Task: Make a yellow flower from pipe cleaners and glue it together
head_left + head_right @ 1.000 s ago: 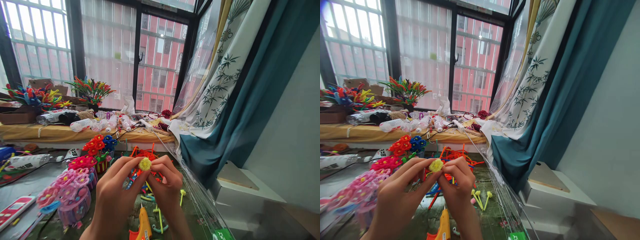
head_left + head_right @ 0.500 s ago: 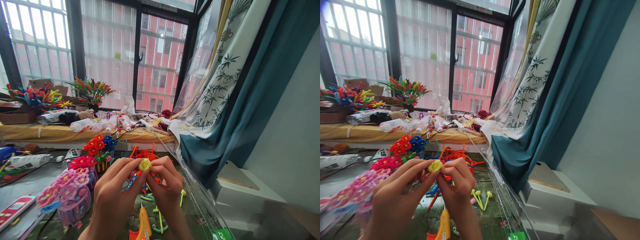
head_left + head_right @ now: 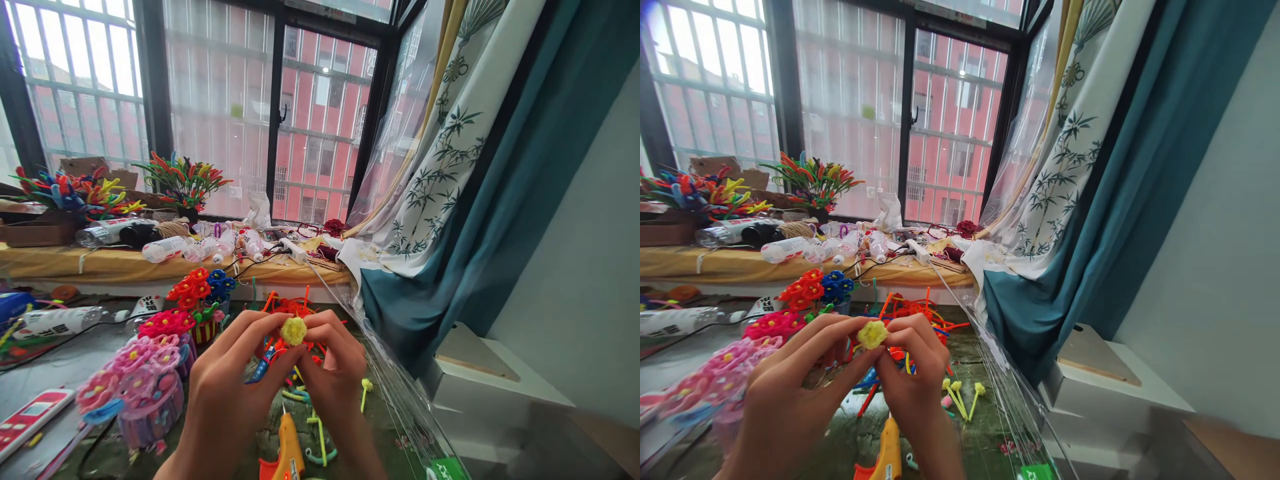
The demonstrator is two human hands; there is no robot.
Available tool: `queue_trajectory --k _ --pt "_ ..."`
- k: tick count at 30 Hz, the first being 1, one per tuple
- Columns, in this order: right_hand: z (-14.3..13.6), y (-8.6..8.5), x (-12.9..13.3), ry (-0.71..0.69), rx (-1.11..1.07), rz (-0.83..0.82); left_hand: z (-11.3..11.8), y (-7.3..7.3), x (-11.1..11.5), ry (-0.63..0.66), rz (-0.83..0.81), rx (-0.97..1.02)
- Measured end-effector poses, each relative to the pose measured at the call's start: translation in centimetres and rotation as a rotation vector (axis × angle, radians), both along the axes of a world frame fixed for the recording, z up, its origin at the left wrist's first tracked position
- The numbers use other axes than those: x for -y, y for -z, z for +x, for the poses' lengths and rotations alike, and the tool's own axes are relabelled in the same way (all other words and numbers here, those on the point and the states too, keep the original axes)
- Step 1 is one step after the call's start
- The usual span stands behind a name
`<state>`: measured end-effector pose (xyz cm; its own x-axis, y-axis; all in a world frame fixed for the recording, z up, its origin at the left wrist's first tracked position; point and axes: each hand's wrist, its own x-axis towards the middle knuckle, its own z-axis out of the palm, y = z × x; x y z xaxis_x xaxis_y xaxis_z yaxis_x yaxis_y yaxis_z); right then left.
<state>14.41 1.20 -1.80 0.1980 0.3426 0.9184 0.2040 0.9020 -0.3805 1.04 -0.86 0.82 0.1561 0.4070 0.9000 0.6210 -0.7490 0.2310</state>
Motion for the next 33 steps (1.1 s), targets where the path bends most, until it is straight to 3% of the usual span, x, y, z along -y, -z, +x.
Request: queue_trajectory --k 11,23,33 --pt "0.07 -0.23 0.27 0.066 0.041 0.074 0.11 -0.01 0.15 0.005 0.020 0.000" --pt "0.27 -0.27 0.36 0.046 0.053 0.083 -0.12 -0.35 0.59 -0.038 0.066 -0.003" --pt "0.34 -0.19 0.37 0.067 0.081 0.099 -0.10 -0.22 0.44 -0.090 0.239 -0.081"
